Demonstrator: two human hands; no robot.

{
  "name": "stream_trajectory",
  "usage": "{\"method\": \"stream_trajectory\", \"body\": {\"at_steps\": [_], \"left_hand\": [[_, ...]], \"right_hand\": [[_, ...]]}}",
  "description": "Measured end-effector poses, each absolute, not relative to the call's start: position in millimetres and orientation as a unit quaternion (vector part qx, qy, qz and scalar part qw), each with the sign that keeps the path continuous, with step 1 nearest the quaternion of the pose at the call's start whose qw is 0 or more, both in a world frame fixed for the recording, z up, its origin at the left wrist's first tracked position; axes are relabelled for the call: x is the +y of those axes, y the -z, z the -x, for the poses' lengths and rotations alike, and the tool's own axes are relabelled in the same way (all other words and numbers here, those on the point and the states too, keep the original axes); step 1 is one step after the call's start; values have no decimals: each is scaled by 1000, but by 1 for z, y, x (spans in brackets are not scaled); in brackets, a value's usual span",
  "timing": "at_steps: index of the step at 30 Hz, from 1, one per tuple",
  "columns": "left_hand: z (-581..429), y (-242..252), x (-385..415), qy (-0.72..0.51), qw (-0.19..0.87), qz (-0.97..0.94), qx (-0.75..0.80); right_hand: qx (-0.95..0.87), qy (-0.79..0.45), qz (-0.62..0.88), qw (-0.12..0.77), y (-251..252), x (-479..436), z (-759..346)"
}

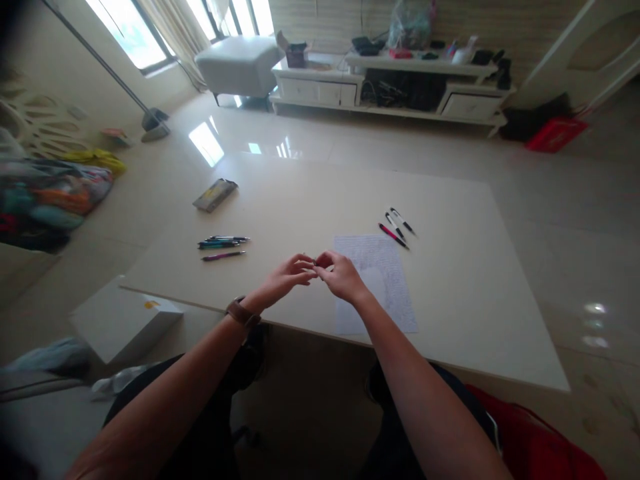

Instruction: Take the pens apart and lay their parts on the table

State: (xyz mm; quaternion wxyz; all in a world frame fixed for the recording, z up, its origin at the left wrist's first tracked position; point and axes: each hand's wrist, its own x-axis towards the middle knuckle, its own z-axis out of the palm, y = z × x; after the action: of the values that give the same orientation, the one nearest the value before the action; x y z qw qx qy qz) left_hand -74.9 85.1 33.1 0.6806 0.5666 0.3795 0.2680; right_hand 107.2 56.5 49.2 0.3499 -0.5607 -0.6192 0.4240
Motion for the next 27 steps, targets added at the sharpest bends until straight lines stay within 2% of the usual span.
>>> {"method": "stream_trajectory", "body": {"at_steps": [3, 6, 11, 16, 21, 27], "left_hand": [[79, -35, 91, -256, 704, -557, 359], [85, -36, 100, -237, 686, -586, 360], [91, -36, 115, -249, 524, -701, 415], [91, -45, 120, -291, 437, -737, 426], [90, -51, 119, -258, 371, -767, 455], [91, -46, 117, -225, 395, -752, 477]], "right_hand": [[-565, -464, 557, 394, -42, 62, -101], [-548, -464, 578, 388, -40, 68, -96], [-537, -476, 603, 349, -37, 78, -97], [-523, -501, 621, 300, -33, 81, -98], [-507, -522, 599, 334, -31, 89, -95], [-597, -428, 605, 308, -34, 87, -94]]}}
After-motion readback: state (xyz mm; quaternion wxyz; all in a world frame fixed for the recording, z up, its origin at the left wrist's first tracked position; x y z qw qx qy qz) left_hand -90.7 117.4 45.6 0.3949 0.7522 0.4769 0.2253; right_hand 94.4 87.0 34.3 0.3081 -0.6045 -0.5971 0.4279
